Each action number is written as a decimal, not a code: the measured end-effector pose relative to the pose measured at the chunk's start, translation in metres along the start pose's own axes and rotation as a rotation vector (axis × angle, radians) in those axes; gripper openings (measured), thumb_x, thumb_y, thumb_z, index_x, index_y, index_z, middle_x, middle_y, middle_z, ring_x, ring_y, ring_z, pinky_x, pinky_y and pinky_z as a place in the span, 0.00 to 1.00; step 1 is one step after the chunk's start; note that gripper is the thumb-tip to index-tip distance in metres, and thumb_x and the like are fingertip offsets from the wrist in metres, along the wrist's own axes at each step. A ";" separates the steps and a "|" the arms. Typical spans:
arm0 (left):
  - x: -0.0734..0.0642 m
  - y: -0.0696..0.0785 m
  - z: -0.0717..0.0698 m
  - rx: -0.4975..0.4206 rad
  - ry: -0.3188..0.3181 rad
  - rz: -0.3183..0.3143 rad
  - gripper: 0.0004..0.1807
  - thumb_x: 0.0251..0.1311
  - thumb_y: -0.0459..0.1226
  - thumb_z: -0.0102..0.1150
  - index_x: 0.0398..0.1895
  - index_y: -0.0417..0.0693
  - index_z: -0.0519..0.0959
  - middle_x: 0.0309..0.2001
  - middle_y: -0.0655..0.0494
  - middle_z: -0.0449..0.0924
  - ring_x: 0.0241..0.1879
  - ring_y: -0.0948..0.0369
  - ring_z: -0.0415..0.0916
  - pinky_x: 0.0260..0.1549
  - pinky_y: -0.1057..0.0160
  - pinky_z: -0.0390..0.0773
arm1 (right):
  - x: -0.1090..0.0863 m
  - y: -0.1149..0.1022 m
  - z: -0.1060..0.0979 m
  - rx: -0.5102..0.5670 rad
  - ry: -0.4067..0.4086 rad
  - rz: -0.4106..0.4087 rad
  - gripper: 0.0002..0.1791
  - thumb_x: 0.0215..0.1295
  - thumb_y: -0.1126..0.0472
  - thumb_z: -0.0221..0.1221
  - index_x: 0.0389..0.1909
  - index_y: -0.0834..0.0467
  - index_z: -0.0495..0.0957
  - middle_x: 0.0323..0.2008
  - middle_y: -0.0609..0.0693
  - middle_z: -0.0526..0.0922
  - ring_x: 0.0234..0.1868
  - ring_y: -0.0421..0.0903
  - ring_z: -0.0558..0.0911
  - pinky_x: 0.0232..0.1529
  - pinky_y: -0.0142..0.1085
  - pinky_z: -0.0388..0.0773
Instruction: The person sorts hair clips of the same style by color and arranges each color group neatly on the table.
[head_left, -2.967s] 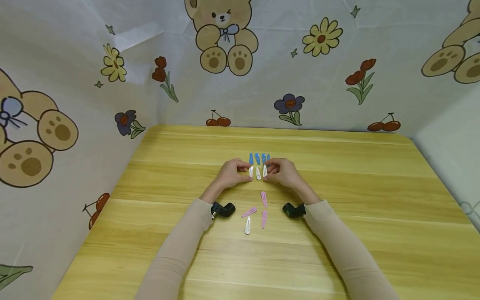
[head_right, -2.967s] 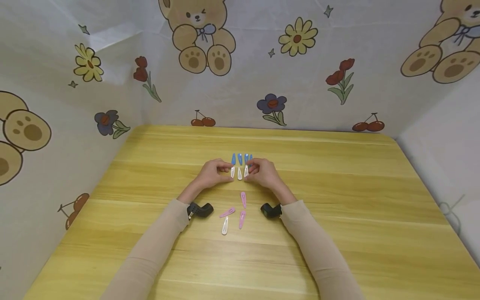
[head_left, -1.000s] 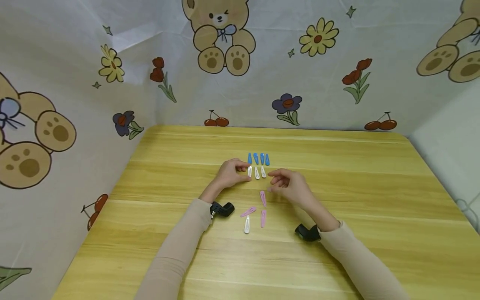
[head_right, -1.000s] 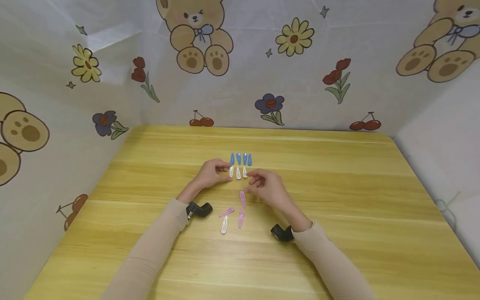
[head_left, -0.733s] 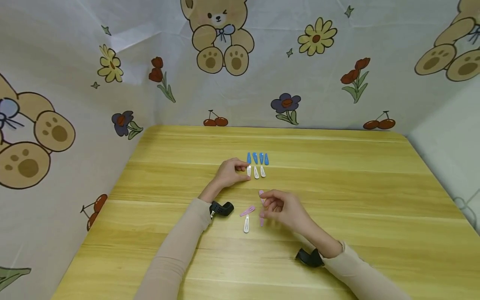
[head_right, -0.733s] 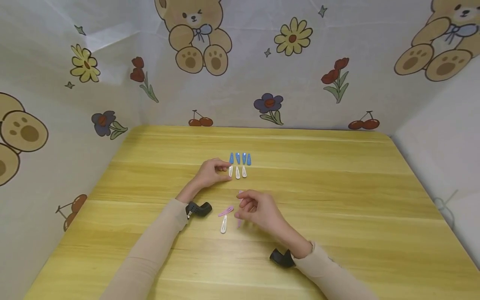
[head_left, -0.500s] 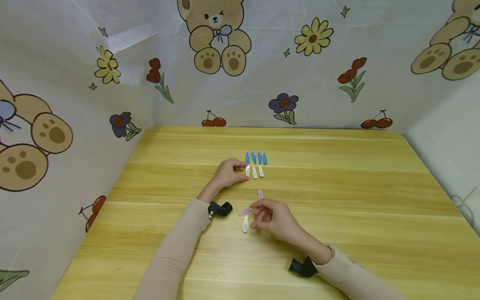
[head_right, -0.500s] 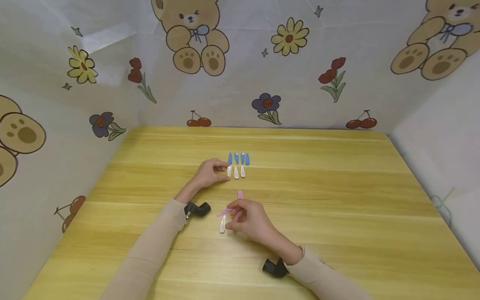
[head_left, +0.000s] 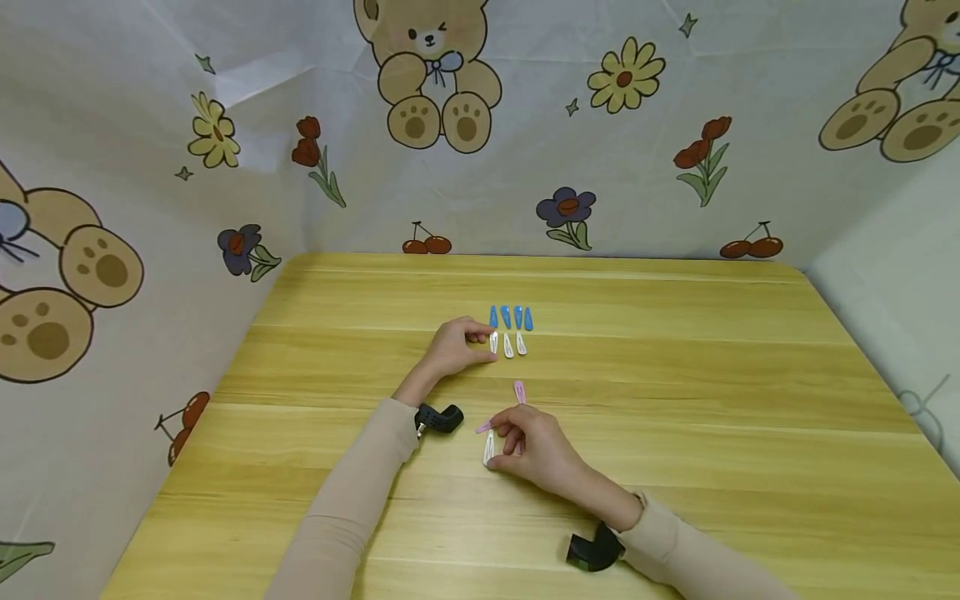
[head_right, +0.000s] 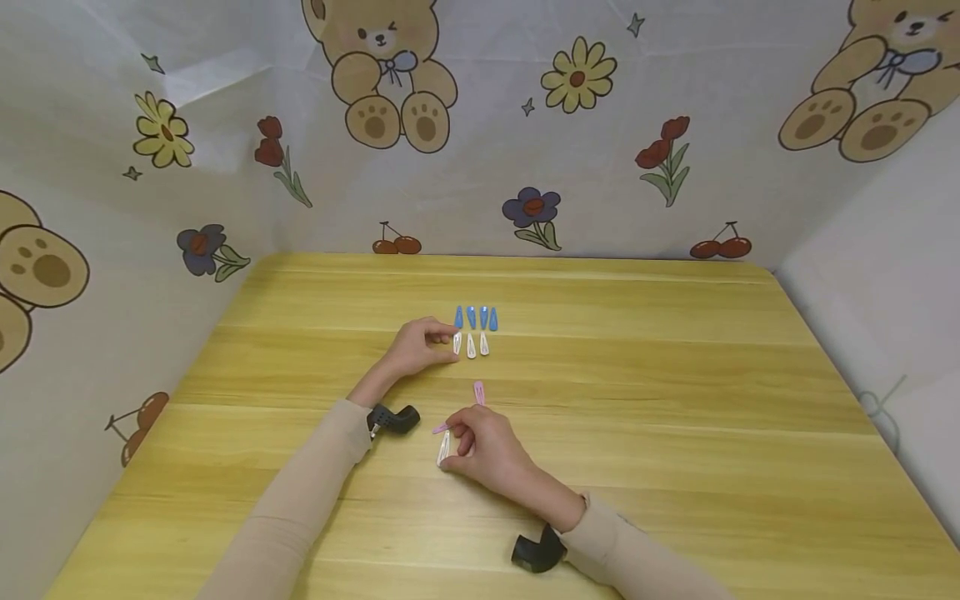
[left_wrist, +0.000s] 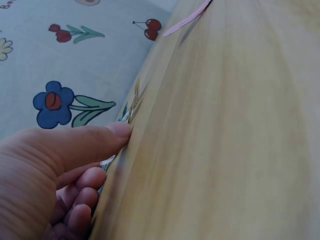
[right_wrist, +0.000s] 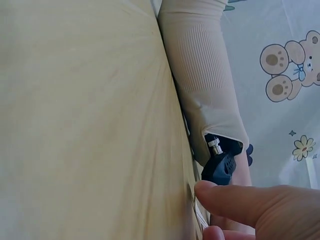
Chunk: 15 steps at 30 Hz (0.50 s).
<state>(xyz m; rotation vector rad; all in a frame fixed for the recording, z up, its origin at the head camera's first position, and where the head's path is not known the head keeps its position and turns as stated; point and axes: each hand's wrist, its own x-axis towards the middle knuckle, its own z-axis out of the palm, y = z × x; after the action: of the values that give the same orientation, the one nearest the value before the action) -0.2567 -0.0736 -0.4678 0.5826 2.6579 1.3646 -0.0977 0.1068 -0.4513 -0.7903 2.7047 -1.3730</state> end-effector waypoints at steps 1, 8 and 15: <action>0.000 0.000 0.000 0.002 0.001 0.003 0.25 0.46 0.38 0.77 0.50 0.44 0.84 0.34 0.54 0.79 0.36 0.60 0.74 0.41 0.65 0.74 | 0.000 0.000 0.000 -0.013 0.003 -0.009 0.22 0.43 0.64 0.77 0.42 0.62 0.82 0.32 0.51 0.80 0.25 0.37 0.79 0.27 0.26 0.74; 0.000 0.000 0.000 0.016 0.004 0.006 0.25 0.46 0.38 0.77 0.50 0.44 0.85 0.34 0.54 0.79 0.36 0.60 0.74 0.40 0.65 0.74 | -0.001 -0.001 0.000 -0.066 -0.004 -0.024 0.24 0.42 0.62 0.78 0.42 0.60 0.83 0.32 0.49 0.78 0.25 0.36 0.76 0.28 0.26 0.73; 0.001 0.000 0.000 0.008 0.004 0.005 0.25 0.46 0.38 0.77 0.50 0.43 0.84 0.34 0.54 0.79 0.36 0.61 0.74 0.40 0.66 0.74 | -0.002 -0.002 0.001 -0.102 0.011 -0.045 0.25 0.41 0.58 0.79 0.41 0.60 0.82 0.31 0.48 0.77 0.26 0.36 0.74 0.28 0.25 0.72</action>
<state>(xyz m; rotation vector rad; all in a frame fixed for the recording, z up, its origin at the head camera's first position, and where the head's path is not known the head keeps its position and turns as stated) -0.2573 -0.0735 -0.4681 0.5888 2.6681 1.3589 -0.0950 0.1055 -0.4512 -0.8577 2.8021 -1.2592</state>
